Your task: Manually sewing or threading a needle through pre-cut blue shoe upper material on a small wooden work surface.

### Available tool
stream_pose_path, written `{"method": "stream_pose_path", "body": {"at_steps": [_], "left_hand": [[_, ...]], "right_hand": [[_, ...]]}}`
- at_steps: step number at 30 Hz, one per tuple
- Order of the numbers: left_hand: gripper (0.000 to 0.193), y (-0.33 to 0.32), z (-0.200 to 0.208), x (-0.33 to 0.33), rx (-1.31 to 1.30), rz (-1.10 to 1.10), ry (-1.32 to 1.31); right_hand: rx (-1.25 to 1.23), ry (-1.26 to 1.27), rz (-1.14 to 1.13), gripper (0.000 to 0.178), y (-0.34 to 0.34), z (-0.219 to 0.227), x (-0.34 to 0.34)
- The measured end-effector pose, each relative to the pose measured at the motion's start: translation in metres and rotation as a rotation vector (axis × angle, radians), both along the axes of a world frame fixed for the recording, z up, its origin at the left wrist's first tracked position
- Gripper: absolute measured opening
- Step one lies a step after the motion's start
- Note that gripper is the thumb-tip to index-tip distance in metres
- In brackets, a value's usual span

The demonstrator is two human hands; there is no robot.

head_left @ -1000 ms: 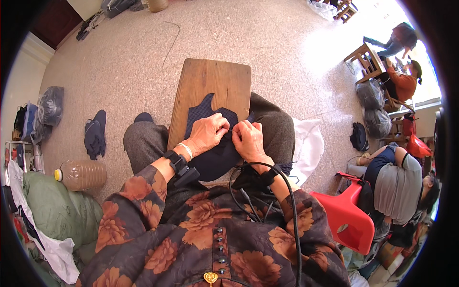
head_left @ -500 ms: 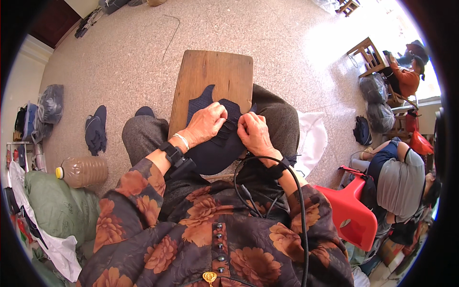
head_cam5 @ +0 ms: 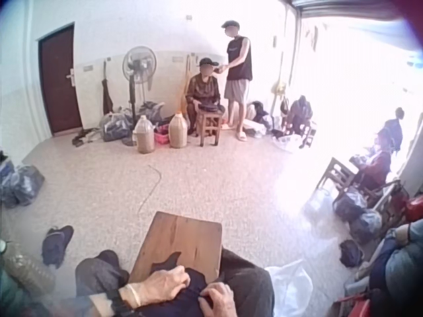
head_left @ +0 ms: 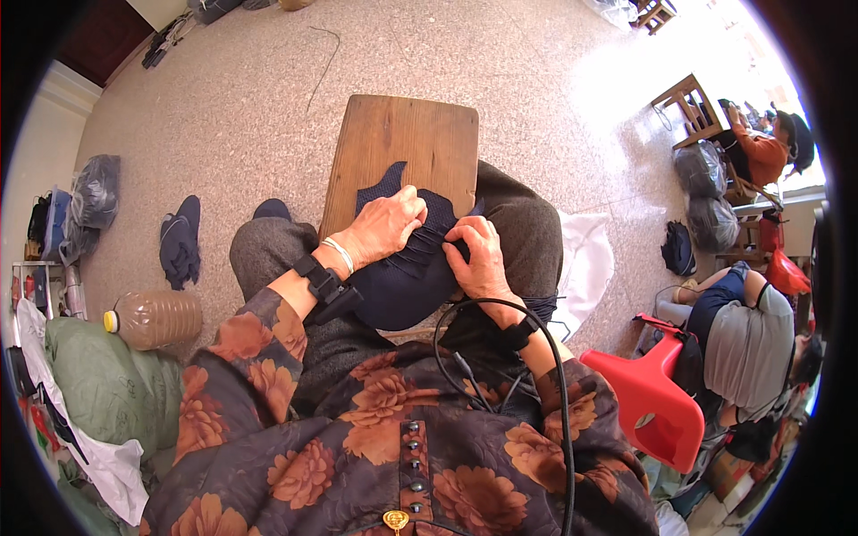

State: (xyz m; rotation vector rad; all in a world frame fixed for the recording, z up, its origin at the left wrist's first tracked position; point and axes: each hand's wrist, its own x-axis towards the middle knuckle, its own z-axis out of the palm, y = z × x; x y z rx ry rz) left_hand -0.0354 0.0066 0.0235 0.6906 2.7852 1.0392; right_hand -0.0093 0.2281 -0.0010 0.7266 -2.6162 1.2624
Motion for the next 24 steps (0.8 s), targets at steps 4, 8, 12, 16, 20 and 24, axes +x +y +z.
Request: {"method": "stream_pose_path", "body": {"at_steps": [4,8,12,16,20,24], "left_hand": [[0.007,0.003,-0.002,0.002,-0.03,0.008,-0.002],[0.007,0.0,-0.002,0.0,0.043,0.001,-0.002],[0.007,0.002,-0.001,0.0,0.073,0.006,-0.068],[0.007,0.005,0.0,-0.005,0.02,-0.012,-0.107],[0.007,0.005,-0.001,-0.007,0.005,-0.038,-0.121],[0.006,0.007,0.0,-0.003,-0.008,-0.025,-0.053]], "right_hand": [[-0.1,0.016,-0.002,0.018,-0.002,-0.006,-0.001],[-0.121,0.071,-0.037,0.016,-0.004,-0.008,-0.004],[-0.017,0.054,-0.057,0.014,-0.005,-0.004,-0.007],[0.075,0.131,-0.054,0.012,-0.005,-0.001,-0.007],[0.112,0.111,-0.013,0.009,-0.003,-0.001,-0.009],[0.069,0.123,0.022,0.01,-0.005,-0.001,-0.012]]}}
